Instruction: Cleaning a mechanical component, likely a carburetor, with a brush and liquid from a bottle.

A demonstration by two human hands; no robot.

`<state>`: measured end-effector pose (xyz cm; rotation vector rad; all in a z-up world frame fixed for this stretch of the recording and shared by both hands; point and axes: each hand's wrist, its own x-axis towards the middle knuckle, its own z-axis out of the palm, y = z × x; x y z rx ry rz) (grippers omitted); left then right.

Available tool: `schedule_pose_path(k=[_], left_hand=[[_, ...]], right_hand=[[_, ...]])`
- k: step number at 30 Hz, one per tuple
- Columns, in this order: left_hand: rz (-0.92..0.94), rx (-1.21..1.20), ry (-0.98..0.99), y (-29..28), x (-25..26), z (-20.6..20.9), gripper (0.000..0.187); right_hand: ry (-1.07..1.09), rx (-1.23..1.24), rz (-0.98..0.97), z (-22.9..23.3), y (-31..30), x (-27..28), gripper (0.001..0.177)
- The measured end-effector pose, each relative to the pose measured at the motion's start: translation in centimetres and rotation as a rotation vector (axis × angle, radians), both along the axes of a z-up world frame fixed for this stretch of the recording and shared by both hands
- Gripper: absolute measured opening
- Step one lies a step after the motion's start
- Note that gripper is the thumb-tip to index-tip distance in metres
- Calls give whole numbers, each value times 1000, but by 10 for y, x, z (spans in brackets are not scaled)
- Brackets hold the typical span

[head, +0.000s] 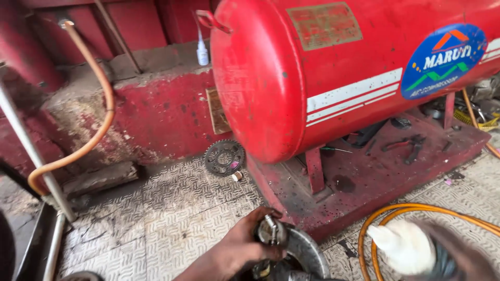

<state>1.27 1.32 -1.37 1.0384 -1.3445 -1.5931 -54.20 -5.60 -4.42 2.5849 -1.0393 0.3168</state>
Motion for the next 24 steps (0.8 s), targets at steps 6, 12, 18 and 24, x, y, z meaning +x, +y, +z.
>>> schedule_pose_path(k=[6,12,18,24], left_hand=[[7,-197,-390,-2,-16,-21,71],[13,-230,-637,-3,-33,-34,82],[27,-176,-575,11,-32,-14,82],[54,52,-622,4,-40,-6,77]], right_hand=[[372,-380,191,152,32,195,94],[711,-529,466,203,46,280,73],[513,-563,548,203,38,300,68],[564,-540,560,194,30,306,65]])
